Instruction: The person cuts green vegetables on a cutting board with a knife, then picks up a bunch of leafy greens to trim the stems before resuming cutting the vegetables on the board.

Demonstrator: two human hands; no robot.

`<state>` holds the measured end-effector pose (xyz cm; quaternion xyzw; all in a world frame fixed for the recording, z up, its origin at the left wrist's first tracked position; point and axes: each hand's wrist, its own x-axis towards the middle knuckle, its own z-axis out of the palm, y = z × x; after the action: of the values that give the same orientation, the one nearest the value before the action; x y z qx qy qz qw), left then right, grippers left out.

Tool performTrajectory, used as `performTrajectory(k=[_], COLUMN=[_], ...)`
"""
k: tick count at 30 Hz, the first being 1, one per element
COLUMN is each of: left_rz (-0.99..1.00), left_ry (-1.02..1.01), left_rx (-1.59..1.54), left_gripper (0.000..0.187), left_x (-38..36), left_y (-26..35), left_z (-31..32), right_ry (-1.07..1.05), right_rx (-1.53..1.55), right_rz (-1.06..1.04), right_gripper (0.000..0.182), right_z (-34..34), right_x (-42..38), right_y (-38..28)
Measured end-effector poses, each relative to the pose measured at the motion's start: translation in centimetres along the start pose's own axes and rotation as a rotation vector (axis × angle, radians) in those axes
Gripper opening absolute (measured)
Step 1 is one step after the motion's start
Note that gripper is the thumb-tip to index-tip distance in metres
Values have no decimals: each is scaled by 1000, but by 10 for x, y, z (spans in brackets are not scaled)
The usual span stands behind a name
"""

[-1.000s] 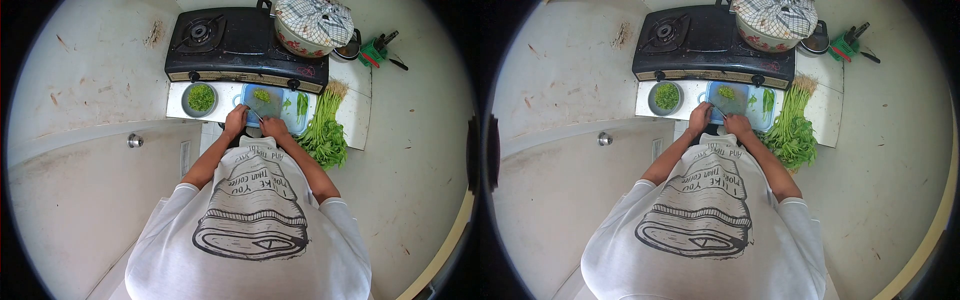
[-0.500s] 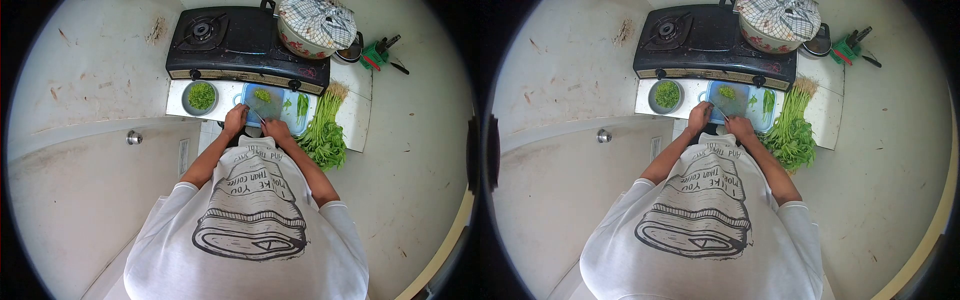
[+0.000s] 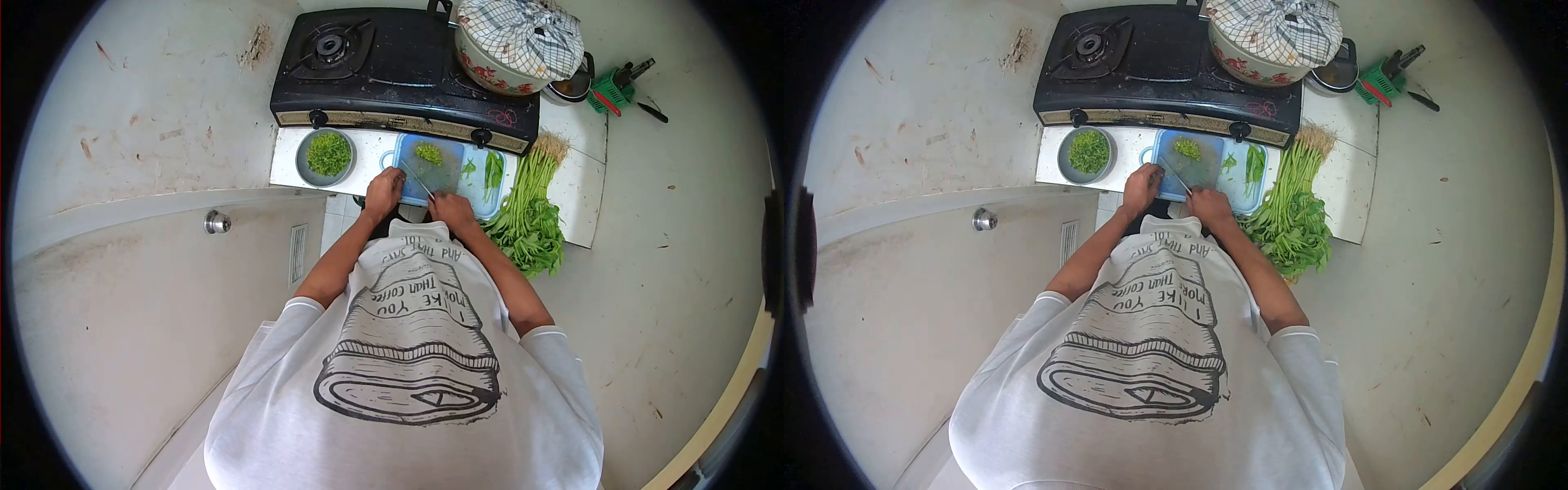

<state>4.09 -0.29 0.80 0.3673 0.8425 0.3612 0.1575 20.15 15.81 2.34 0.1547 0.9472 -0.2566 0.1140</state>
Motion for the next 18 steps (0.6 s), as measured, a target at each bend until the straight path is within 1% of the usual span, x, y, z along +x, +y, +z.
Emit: performTrajectory(k=[3, 6, 8, 12, 15, 18], left_rz=[10, 2, -22, 2, -5, 1], left_ry=[6, 13, 14, 12, -6, 1], left_rx=[-7, -16, -8, -7, 5, -6], left_gripper=[11, 10, 10, 9, 9, 10], left_x=[0, 1, 1, 1, 1, 1], left_y=[-1, 1, 4, -2, -3, -1], left_z=[1, 0, -1, 1, 2, -1], right_ry=[11, -22, -40, -60, 15, 13], right_rx=[-27, -40, -28, -26, -51, -40], right_rz=[38, -10, -16, -5, -26, -14], right_gripper=[36, 36, 37, 37, 41, 42], right_z=[-8, -4, -4, -3, 12, 12], right_x=[-3, 0, 0, 2, 19, 19], right_y=[-4, -4, -6, -10, -10, -9])
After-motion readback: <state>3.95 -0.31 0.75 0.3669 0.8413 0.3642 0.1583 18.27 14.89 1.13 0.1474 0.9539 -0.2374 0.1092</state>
